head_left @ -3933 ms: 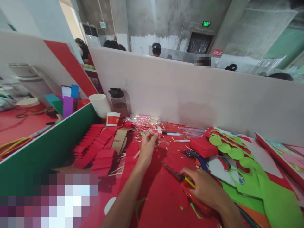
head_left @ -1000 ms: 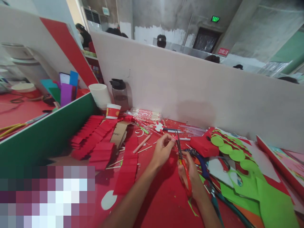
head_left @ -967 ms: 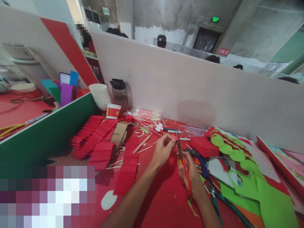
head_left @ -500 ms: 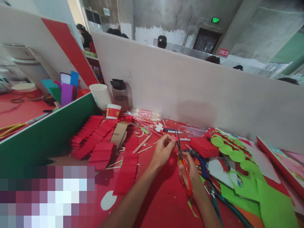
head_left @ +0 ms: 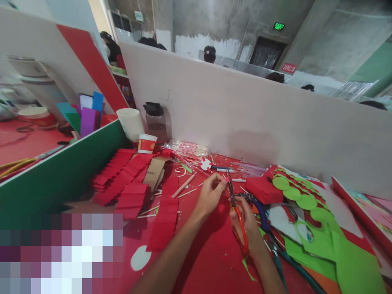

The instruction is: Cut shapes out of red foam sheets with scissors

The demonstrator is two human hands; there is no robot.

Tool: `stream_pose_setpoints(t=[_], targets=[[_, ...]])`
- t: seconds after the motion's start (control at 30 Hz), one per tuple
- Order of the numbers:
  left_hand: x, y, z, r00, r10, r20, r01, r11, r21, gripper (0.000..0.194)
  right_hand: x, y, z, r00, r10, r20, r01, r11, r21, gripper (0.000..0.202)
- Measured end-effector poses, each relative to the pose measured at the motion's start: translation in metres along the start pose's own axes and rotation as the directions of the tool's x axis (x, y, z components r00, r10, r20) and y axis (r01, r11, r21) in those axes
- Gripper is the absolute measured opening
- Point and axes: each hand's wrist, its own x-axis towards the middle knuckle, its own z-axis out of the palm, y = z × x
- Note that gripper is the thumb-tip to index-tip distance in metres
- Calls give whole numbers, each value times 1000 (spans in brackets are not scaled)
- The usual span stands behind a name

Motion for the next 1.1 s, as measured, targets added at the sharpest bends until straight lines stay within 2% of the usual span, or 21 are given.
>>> stream_pose_setpoints(t=[0.3,0.43,0.8,1.0,1.1], targets=[[2,-2,-3,999,-5,37,7,999,-53,27,1,2,-1,997,62,40,-66,993,97,52],[2,-1,-3,999,5,31,-3,998,-62,28,0,4,-3,996,74,56,-79,993,89,54],[3,-3,-2,1000,8,14,-7,999,-49,29,-3,-1,-1,1000,-7,15,7,1000,-27,48],[2,-3,-1,1000,24,-10,-25,999,-30,31,-2,4,-3,996,-26,85,30,999,-42,59],[2,-3,0,999,28,-20,-28,999,-26,31,0,3,-3,995,-64,83,70,995,-73,63]])
